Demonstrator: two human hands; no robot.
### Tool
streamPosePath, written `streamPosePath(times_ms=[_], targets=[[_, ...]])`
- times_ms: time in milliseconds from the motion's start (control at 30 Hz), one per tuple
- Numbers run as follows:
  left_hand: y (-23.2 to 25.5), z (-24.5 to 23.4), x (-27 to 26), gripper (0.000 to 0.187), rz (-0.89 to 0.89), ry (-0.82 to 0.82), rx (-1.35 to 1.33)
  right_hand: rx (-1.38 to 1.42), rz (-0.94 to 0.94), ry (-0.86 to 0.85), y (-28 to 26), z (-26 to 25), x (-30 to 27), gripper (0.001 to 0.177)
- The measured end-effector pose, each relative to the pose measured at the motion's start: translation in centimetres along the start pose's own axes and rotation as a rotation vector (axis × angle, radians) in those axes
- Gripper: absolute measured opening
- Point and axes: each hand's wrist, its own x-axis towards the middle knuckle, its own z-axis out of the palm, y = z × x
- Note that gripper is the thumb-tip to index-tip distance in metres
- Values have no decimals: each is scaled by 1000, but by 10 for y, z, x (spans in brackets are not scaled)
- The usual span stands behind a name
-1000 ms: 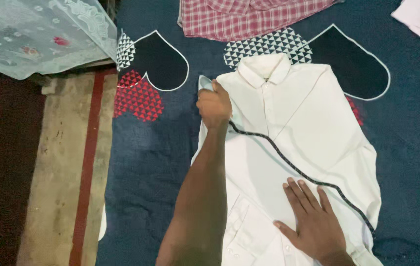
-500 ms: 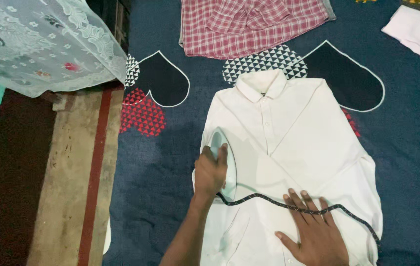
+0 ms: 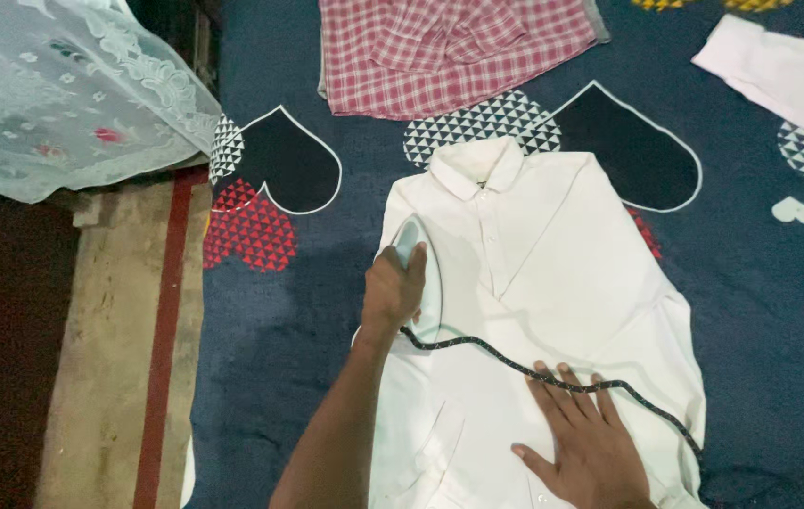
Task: The person irons a white long-sleeved shirt laid out on a bed, smoothing the collar, sleeves, and body with an electric iron. They adjust the shirt's position and fold the sleeves before continuing to iron the front panels.
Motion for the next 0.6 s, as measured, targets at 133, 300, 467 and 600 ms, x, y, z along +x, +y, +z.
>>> streamPosePath(times_ms=[133, 300, 467, 600], targets=[[-21, 5, -27, 56, 61, -17, -6, -2, -46, 70, 0, 1, -4, 91], [-36, 16, -64, 49, 108, 55, -26, 0, -14, 32, -1, 0, 1, 92], [-8, 20, -38, 53, 37, 46, -86, -5, 23, -68, -5, -6, 3, 93], [6, 22, -18, 57, 46, 17, -103, -6, 70, -176, -10, -15, 4, 94]])
